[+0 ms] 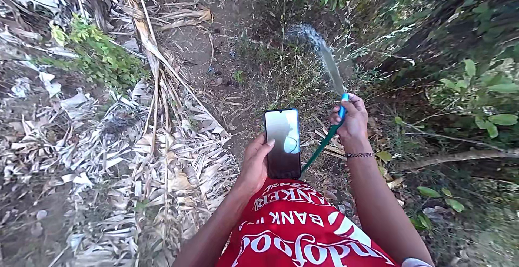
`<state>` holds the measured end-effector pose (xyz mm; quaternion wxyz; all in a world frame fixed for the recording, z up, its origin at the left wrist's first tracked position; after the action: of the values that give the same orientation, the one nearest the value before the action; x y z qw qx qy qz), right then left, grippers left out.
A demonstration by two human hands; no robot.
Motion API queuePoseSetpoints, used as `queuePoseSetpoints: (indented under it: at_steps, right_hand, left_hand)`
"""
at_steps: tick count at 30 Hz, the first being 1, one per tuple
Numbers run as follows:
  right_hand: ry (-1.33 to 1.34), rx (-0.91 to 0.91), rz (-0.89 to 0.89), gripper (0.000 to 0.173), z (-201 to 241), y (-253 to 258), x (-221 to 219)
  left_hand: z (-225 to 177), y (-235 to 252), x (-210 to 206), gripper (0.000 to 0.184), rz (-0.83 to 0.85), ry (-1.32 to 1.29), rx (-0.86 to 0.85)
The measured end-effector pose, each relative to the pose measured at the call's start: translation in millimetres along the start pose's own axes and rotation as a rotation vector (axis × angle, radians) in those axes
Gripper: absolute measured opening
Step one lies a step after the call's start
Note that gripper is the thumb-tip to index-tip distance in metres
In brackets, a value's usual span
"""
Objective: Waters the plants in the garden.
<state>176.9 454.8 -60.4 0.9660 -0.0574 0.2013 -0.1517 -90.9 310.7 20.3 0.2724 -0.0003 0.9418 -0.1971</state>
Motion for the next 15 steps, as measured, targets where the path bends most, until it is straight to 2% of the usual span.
queuePoseSetpoints:
  at_steps: [7, 15]
  right_hand:
    - [-0.015, 0.008, 0.013, 0.019, -1.6, 4.5, -0.5]
    - [-0.015, -0.001, -0.001, 0.018, -0.9, 7.0, -3.1]
  left_hand:
    - [-5.9, 3.4, -2.0, 0.035, 0.067, -0.021, -0.006]
    - [-9.8, 6.7, 3.7, 0.054, 0.088, 0.006, 0.001]
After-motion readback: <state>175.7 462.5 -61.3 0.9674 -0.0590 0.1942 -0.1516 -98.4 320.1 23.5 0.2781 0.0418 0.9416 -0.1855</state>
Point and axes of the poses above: each hand's wrist, its own y-axis towards the middle knuckle, its own x-axis out of the back of the hand, z = x × y, the point moved 4 cm from there along y, towards the middle knuckle, and after that the axes turned 6 degrees about x, right-handed, at the moved point
